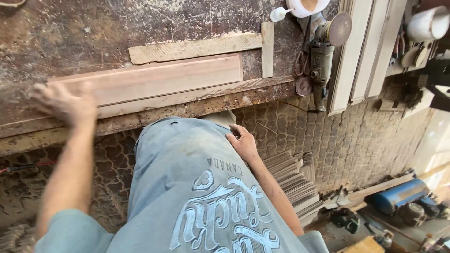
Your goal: Sanding wooden boards and applying glue for assembly at a workshop workbench.
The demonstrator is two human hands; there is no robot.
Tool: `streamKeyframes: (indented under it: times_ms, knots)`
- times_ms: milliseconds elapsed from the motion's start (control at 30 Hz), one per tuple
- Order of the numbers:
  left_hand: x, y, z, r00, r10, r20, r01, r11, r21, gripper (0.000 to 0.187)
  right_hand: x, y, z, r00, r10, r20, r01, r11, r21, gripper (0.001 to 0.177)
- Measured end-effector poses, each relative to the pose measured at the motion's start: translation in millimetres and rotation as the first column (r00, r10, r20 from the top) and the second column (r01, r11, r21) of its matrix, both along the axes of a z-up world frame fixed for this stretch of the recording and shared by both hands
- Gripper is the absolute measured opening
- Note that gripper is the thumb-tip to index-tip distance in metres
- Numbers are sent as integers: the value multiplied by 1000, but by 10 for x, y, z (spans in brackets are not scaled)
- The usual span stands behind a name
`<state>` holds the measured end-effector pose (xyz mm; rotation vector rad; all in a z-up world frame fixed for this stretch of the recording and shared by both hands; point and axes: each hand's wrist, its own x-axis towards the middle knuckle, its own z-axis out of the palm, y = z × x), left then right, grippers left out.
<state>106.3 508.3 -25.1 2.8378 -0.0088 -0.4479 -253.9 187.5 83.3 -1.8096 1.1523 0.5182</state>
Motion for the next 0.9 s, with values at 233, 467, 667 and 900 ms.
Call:
streamKeyframes:
  times_ms: [233,467,667,900]
  knots:
    - [-93,-2,-153,988,147,-51,-151,985,-87,41,382,-403,-29,977,212,29,-212,977,-4,50]
    - [-692,-524,-261,988,-49,146,67,990,-123,58,755,-1345,-6,945,306,118,-283,942,-177,44]
    - [-1349,-1388,-61,968,126,219,-115,991,-60,33,1302,-2594,-160,908,18,419,84,971,-224,50]
    - [-2161,-3083,738,955,-88,285,219,855,-471,23,1630,-3404,-1241,836,333,435,-152,904,-399,60]
